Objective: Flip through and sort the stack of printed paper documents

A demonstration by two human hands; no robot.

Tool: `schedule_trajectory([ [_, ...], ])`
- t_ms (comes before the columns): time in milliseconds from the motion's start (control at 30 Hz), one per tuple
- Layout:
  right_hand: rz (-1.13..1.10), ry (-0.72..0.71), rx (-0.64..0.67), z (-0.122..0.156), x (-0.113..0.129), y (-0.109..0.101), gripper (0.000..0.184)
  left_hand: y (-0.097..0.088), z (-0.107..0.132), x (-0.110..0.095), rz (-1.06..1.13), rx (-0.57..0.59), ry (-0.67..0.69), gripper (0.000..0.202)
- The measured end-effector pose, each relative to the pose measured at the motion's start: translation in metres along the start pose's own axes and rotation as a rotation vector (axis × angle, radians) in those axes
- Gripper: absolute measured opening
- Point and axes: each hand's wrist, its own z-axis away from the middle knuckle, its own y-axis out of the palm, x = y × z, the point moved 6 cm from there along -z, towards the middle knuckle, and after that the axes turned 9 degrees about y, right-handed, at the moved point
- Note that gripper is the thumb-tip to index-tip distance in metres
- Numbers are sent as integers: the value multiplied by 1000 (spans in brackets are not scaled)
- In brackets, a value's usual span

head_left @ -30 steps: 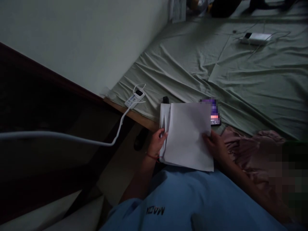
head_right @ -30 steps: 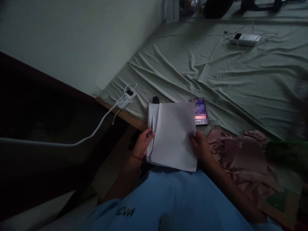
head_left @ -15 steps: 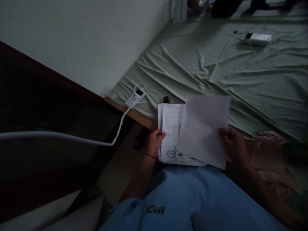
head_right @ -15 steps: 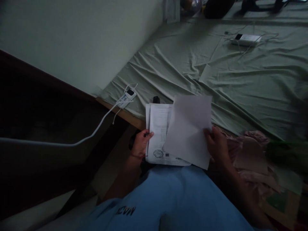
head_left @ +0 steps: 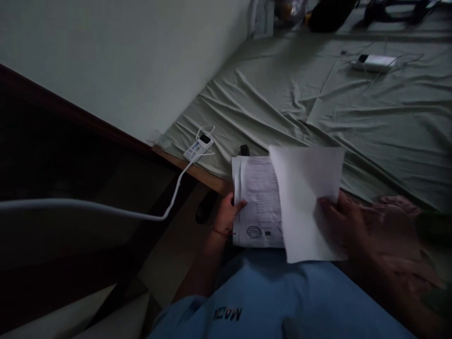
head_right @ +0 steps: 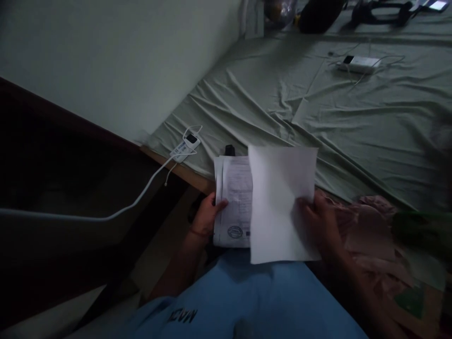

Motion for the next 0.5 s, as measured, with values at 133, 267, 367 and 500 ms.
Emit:
schedule_trajectory([
  [133, 212, -143, 28, -3, -1, 24, 32, 2, -4, 1, 4, 18, -30, 52],
  [267, 312, -338, -130, 2, 5, 34, 30, 3, -3, 1, 43, -22, -30, 48],
  [367, 341, -384, -144, 5, 1, 41, 28, 5, 0, 0, 101, -27, 7, 47],
  [500, 286, -367, -62, 1, -7, 46, 27, 7, 6, 2, 161, -25, 11, 47],
])
